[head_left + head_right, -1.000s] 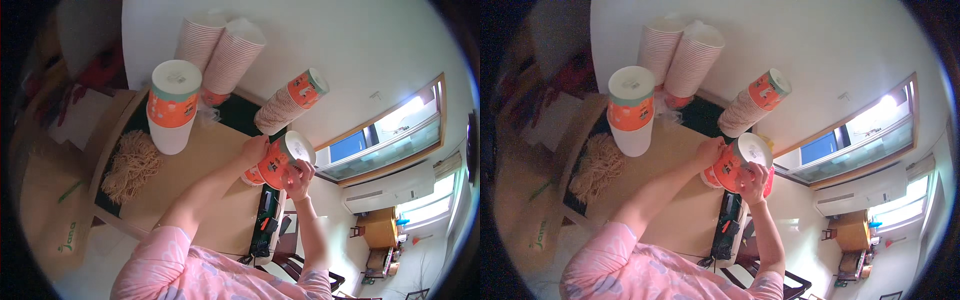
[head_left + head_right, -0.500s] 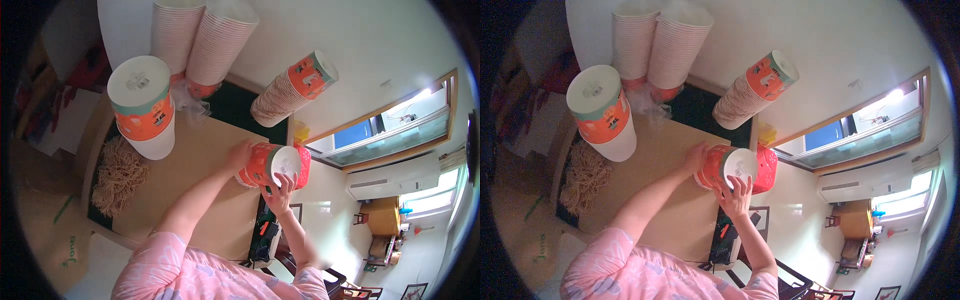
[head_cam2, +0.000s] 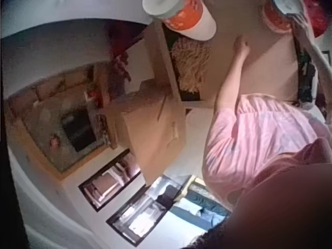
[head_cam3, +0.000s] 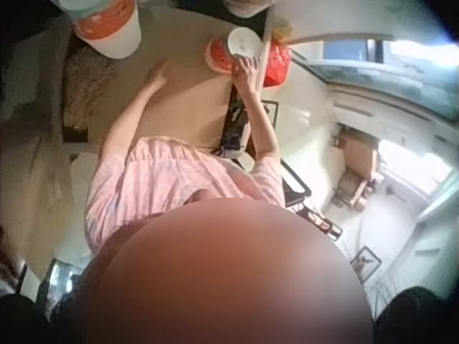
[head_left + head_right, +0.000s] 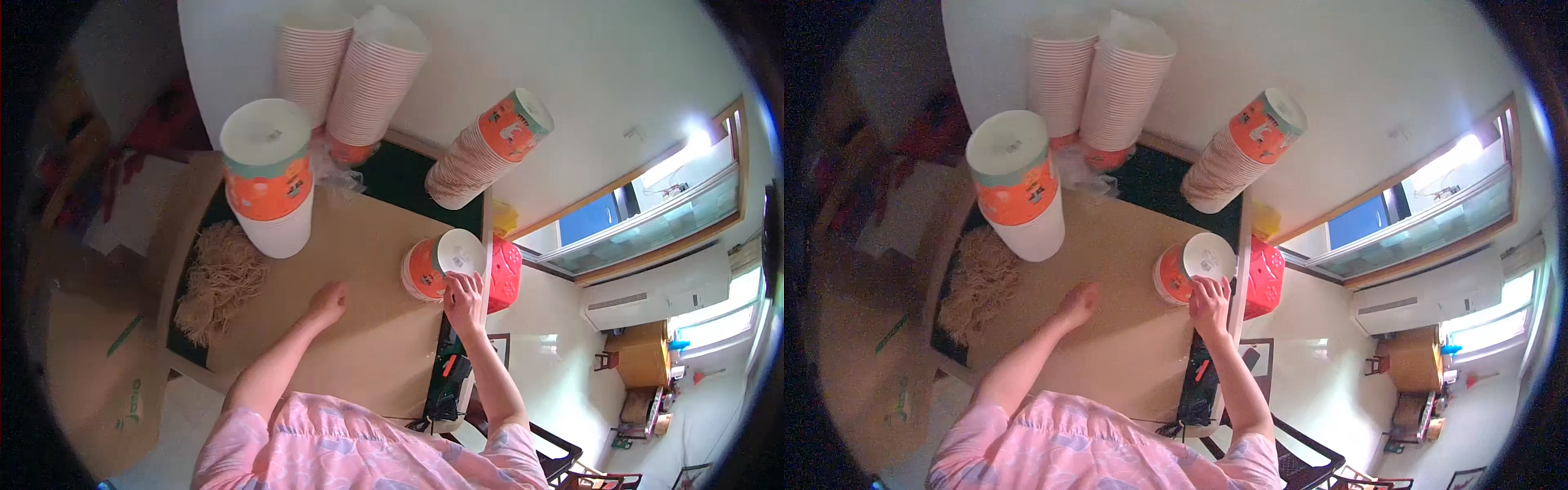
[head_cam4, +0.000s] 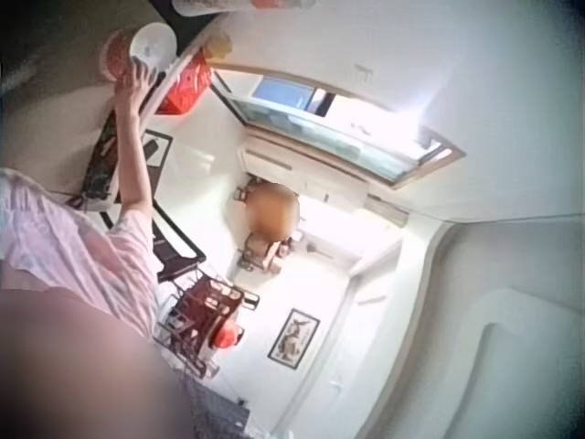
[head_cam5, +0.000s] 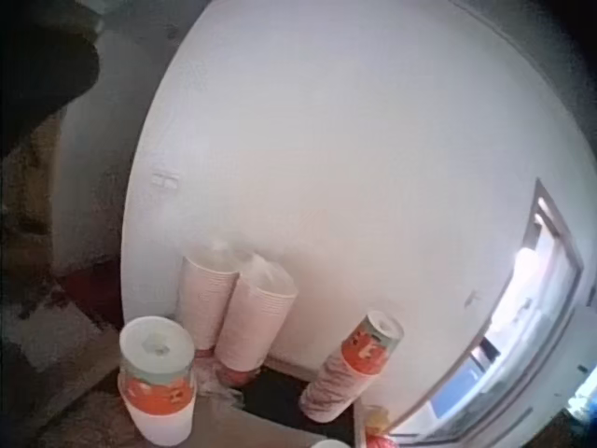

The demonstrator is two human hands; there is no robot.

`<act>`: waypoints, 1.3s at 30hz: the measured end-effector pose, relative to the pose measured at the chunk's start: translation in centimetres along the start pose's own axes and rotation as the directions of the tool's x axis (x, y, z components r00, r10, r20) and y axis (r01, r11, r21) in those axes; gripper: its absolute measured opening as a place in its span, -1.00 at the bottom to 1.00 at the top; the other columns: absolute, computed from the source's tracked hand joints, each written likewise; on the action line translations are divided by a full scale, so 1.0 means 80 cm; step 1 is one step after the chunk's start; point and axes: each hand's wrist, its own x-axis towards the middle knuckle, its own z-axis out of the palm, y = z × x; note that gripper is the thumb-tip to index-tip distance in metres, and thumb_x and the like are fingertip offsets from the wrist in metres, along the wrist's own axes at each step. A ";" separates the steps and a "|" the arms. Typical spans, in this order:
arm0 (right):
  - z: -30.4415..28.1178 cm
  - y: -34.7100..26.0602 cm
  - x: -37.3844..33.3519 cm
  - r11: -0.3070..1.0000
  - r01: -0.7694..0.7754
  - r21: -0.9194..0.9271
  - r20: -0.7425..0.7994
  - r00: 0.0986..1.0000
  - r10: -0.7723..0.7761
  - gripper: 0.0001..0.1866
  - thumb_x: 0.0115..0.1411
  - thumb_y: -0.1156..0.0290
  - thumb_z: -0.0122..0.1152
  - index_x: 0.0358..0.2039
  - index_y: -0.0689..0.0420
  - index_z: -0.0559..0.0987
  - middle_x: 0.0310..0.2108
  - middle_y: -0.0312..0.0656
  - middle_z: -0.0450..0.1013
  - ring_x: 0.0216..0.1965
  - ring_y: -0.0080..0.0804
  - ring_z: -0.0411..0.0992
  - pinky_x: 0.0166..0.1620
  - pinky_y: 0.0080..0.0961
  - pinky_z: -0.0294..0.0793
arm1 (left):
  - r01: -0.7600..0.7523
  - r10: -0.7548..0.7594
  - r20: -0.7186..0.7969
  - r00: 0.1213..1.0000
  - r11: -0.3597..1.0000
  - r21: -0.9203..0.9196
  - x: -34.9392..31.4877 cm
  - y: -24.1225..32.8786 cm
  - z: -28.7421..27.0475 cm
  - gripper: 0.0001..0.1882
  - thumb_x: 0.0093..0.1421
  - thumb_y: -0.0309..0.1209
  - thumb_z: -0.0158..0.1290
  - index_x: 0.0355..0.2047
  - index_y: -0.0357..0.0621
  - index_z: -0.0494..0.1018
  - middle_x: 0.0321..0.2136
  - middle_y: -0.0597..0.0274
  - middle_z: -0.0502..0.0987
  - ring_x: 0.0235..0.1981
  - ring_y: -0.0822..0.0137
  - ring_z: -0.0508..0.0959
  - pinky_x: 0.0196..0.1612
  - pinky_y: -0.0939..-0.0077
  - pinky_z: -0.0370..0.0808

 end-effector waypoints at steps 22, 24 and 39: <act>0.152 -0.261 0.209 0.185 -0.483 0.856 0.410 0.852 0.325 -0.86 0.11 0.39 0.10 -0.39 0.19 0.49 -0.58 -0.34 0.43 -0.55 -0.56 0.40 -0.49 -0.63 0.39 | -0.033 -0.478 -0.498 0.723 0.697 -0.717 0.018 -0.013 -0.309 -0.76 0.03 -0.37 0.11 -0.35 -0.26 0.40 -0.52 0.21 0.48 -0.61 0.44 0.47 -0.59 0.58 0.40; 0.141 -0.272 0.217 -0.010 -0.616 0.788 0.585 0.743 0.325 -0.88 0.12 0.37 0.11 -0.42 0.14 0.49 -0.52 -0.33 0.42 -0.54 -0.60 0.36 -0.45 -0.65 0.37 | 0.044 -0.522 -0.455 0.721 0.690 -0.722 0.019 -0.013 -0.318 -0.76 0.02 -0.37 0.11 -0.35 -0.28 0.42 -0.56 0.22 0.48 -0.64 0.44 0.44 -0.62 0.57 0.38; 0.127 -0.264 0.226 -0.256 -0.609 0.751 0.657 0.727 0.198 -0.88 0.14 0.42 0.09 -0.40 0.20 0.49 -0.50 -0.29 0.42 -0.54 -0.57 0.38 -0.50 -0.66 0.40 | -0.011 -0.501 -0.237 0.832 0.414 -0.910 0.020 0.010 -0.337 -0.83 0.06 -0.38 0.06 -0.53 -0.25 0.45 -0.65 0.27 0.47 -0.64 0.49 0.47 -0.64 0.69 0.38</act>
